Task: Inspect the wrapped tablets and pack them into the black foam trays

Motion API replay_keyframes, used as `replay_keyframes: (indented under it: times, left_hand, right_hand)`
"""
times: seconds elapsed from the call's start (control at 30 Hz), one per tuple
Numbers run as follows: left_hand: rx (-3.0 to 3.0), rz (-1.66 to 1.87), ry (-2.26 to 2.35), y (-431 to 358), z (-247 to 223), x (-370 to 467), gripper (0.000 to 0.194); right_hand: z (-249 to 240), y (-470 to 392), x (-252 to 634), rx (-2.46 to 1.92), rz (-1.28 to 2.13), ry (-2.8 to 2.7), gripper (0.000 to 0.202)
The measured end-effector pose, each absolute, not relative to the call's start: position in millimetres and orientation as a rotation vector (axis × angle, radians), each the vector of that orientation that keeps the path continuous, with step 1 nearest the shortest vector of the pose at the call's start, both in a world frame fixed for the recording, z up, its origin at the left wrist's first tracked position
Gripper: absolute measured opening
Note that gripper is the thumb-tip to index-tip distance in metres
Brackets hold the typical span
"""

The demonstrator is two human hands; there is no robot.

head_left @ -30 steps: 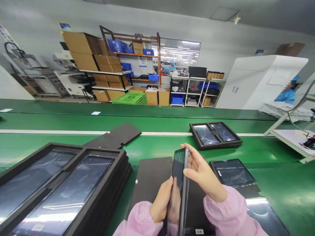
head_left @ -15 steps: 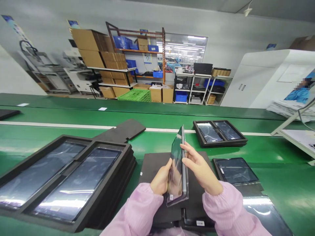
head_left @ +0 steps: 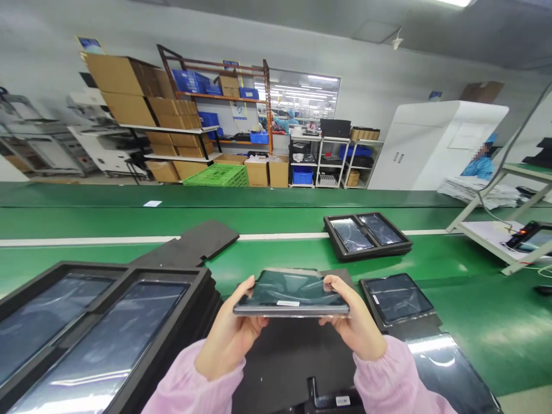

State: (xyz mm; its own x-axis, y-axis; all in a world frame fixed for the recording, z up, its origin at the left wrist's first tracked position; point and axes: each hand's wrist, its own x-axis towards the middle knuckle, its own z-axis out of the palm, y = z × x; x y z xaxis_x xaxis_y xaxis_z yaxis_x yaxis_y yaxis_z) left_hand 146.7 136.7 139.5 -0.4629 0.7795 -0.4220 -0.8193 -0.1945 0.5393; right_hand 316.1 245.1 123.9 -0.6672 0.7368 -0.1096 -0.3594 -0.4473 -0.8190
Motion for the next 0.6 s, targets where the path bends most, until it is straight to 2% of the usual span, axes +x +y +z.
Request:
replay_keyframes:
  times: [0.13, 0.37, 0.6]
  left_hand:
    - [-0.076, 1.854, 0.881, 135, 141, 151, 0.017]
    - [0.012, 1.849, 0.918, 136, 150, 160, 0.022]
    - [0.071, 1.816, 0.945, 134, 151, 164, 0.023]
  right_hand:
    - [123, 244, 321, -0.6, 2.128, -1.035, 0.021]
    - [114, 248, 328, -0.66, 2.06, -1.107, 0.022]
    - [110, 250, 339, -0.694, 1.788, -1.359, 0.031]
